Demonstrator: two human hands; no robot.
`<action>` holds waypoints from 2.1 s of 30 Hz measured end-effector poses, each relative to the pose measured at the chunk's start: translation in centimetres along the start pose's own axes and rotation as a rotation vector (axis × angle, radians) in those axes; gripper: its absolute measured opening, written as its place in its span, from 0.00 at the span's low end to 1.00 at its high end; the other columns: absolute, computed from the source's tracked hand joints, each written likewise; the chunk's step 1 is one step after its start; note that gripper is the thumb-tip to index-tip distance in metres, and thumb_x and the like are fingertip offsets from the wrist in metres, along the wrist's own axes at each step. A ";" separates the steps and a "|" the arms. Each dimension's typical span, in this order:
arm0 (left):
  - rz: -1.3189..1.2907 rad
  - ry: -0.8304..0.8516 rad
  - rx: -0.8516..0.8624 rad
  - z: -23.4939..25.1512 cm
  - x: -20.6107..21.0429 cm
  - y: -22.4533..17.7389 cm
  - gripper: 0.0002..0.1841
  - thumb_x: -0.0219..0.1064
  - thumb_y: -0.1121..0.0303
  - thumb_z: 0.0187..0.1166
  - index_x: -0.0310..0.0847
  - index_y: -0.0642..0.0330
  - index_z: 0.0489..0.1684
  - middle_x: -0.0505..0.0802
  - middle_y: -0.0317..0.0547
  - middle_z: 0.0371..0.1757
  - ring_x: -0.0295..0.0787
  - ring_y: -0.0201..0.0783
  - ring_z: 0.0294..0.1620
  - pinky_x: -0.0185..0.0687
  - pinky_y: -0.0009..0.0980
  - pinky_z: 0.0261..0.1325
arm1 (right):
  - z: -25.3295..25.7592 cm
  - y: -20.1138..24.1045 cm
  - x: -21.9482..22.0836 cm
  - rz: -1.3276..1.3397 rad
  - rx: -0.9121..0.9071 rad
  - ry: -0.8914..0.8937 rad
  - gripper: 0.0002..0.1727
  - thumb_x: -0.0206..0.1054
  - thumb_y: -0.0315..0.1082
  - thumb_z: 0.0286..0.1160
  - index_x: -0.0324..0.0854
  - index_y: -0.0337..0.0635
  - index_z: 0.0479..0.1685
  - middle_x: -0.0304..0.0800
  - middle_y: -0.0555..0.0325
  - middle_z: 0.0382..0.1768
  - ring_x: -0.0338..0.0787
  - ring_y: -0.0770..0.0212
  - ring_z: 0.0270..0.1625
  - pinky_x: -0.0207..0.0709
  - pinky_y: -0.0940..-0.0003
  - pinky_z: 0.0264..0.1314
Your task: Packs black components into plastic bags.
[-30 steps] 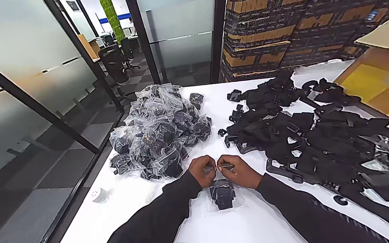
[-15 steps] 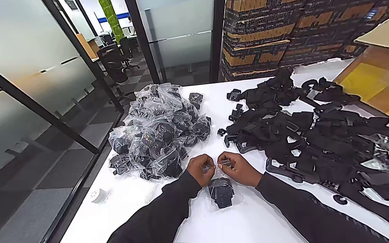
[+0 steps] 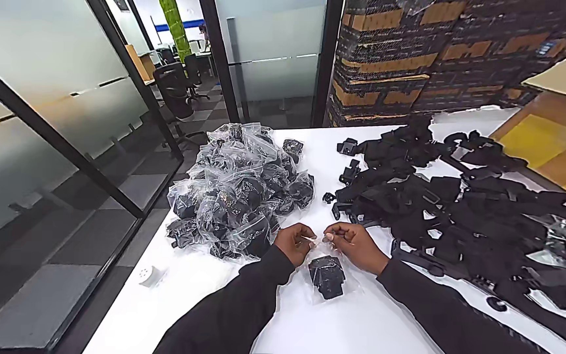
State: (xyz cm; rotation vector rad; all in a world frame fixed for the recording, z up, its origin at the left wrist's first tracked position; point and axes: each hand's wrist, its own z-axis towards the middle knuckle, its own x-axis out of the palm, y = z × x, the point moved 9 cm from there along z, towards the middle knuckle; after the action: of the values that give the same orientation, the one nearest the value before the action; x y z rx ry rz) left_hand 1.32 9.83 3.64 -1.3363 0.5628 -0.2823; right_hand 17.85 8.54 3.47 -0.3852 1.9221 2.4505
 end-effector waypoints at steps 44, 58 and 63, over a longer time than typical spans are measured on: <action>0.053 -0.354 0.077 -0.5 -2.1 -0.5 0.26 0.54 0.62 0.89 0.62 0.76 0.76 0.87 0.53 0.36 0.88 0.44 0.31 0.89 0.44 0.42 | 0.1 9.4 -3.6 -0.166 -0.500 -0.303 0.08 0.65 0.29 0.80 0.84 0.41 0.53 0.91 0.73 0.46 0.87 0.81 0.39 0.85 0.80 0.40; 0.473 0.433 0.265 -2.4 5.0 -3.0 0.25 0.51 0.55 0.94 0.84 0.72 0.44 0.90 0.62 0.32 0.92 0.58 0.40 0.84 0.61 0.50 | 13.2 26.0 2.6 -0.501 -1.023 -0.583 0.12 0.58 0.24 0.83 0.89 0.30 0.46 0.85 0.40 0.52 0.86 0.54 0.57 0.82 0.60 0.65; 0.535 0.498 0.239 -2.7 5.5 -3.0 0.26 0.52 0.52 0.93 0.85 0.70 0.47 0.92 0.61 0.36 0.92 0.59 0.44 0.84 0.63 0.52 | 20.0 15.1 12.6 -1.228 -0.574 0.041 0.12 0.65 0.20 0.74 0.91 0.38 0.50 0.86 0.37 0.58 0.84 0.34 0.64 0.79 0.35 0.62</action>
State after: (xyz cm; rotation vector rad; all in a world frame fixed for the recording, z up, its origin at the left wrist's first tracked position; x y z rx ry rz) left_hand 4.81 4.16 4.97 -0.8375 1.2373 -0.2301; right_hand -0.47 22.02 19.84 -1.1601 0.5050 1.9406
